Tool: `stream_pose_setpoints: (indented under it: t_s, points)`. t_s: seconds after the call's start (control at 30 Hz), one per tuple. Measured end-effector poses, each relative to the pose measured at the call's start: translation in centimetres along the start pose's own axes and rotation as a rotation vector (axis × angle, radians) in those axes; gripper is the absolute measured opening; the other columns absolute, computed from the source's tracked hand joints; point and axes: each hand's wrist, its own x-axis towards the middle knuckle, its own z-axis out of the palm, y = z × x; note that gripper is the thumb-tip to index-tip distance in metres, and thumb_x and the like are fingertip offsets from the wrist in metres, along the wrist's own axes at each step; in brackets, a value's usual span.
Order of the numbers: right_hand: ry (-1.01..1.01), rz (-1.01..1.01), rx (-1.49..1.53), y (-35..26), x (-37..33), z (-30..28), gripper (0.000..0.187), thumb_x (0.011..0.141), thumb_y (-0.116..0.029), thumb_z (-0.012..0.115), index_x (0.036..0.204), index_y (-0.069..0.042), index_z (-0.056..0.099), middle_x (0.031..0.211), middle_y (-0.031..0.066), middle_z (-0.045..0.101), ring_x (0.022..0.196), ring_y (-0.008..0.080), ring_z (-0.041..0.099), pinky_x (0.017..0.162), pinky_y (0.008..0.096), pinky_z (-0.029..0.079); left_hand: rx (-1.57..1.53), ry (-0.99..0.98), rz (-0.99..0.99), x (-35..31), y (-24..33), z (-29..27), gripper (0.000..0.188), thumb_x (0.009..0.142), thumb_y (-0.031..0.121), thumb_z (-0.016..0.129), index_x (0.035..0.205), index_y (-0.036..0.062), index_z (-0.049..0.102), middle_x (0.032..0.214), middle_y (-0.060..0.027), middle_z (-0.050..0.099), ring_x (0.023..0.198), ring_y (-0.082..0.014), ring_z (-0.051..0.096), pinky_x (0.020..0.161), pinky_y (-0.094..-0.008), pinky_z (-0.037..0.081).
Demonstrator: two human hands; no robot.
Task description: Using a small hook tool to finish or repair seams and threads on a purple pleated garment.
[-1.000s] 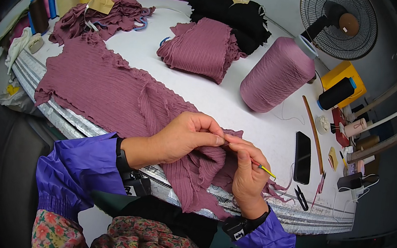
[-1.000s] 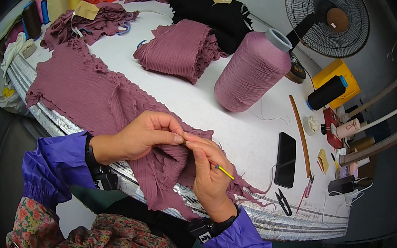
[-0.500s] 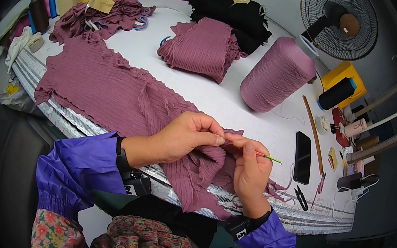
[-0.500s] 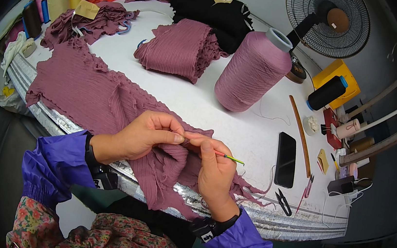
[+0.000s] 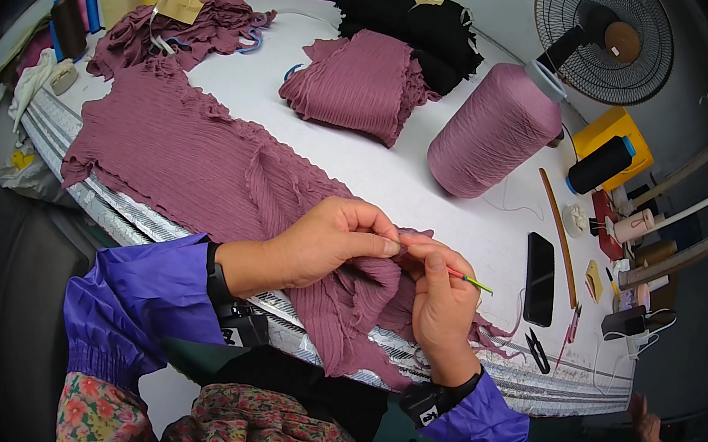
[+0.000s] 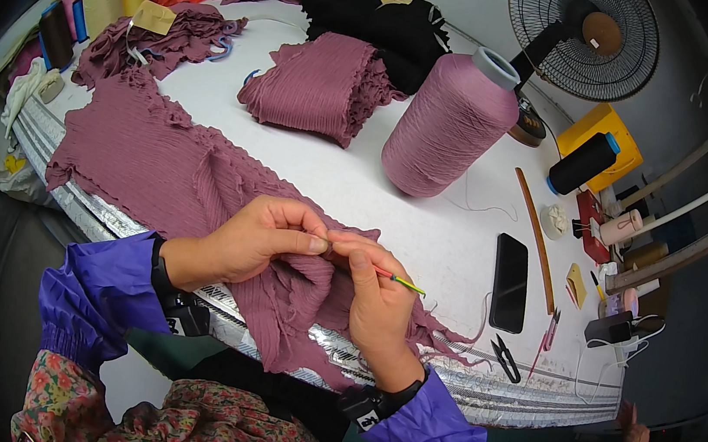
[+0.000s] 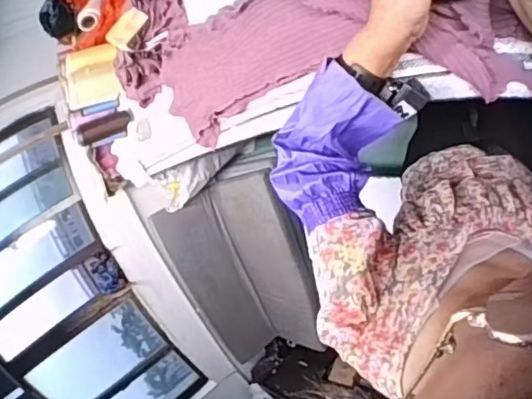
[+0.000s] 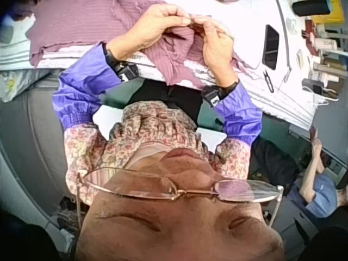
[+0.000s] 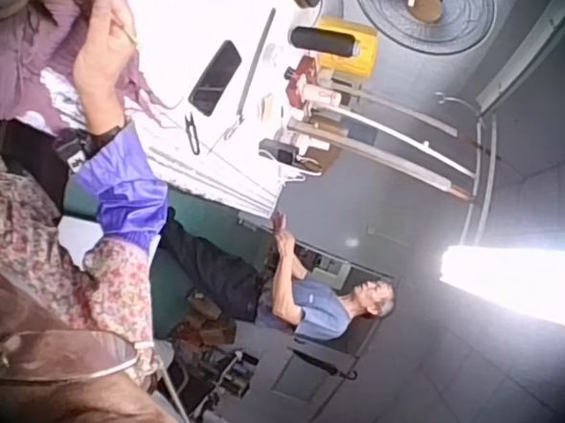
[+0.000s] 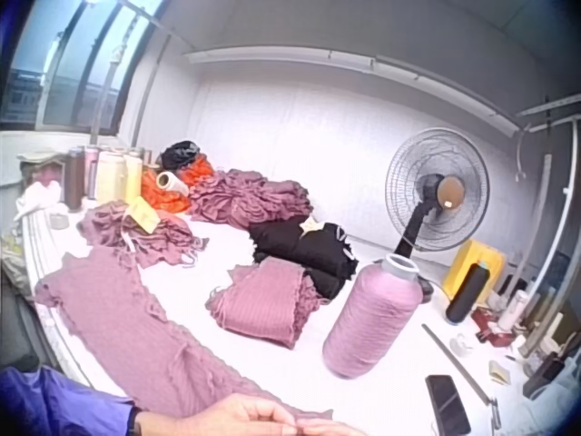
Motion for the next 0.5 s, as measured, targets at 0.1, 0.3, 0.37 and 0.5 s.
stream_pose_setpoints:
  t_s: [0.1,0.3,0.37,0.5]
  points:
    - [0.048,-0.051,-0.053,0.05,-0.14,0.33,0.018,0.088,-0.01,0.044,0.09,0.004,0.055,0.101,0.0162,0.056,0.093,0.0197,0.054,0.085,0.0293,0.042,-0.014,0.002,-0.012,0.04,-0.03,-0.01,0.008,0.079,0.002,0.055,0.087,0.0002,0.056,0.083,-0.0023,0.057,0.076,-0.006,0.052,0.069,-0.0178,0.042]
    - [0.033,-0.13,-0.098,0.02,-0.04,0.22,0.018,0.088,-0.009,0.043,0.09,0.004,0.055,0.1,0.0162,0.057,0.095,0.0201,0.053,0.086,0.0293,0.041,-0.028,-0.007,-0.014,0.16,-0.14,-0.01,0.01,0.078,0.002,0.056,0.088,0.0005,0.054,0.084,-0.0026,0.056,0.077,-0.0063,0.052,0.069,-0.0179,0.042]
    - [0.024,-0.124,-0.091,-0.01,-0.03,0.32,0.018,0.088,-0.009,0.043,0.09,0.004,0.055,0.1,0.0162,0.057,0.095,0.0203,0.053,0.086,0.0296,0.04,-0.026,-0.003,-0.014,0.01,-0.06,-0.04,0.01,0.078,0.001,0.056,0.088,0.0004,0.054,0.084,-0.0026,0.056,0.077,-0.0064,0.052,0.069,-0.018,0.042]
    - [0.022,-0.13,-0.097,0.08,-0.03,0.35,0.017,0.088,-0.009,0.043,0.09,0.004,0.055,0.099,0.016,0.057,0.095,0.0203,0.053,0.087,0.0298,0.04,-0.041,-0.003,-0.016,-0.09,0.07,-0.02,0.01,0.078,0.001,0.056,0.088,0.0002,0.054,0.084,-0.0025,0.056,0.076,-0.0063,0.052,0.068,-0.018,0.042]
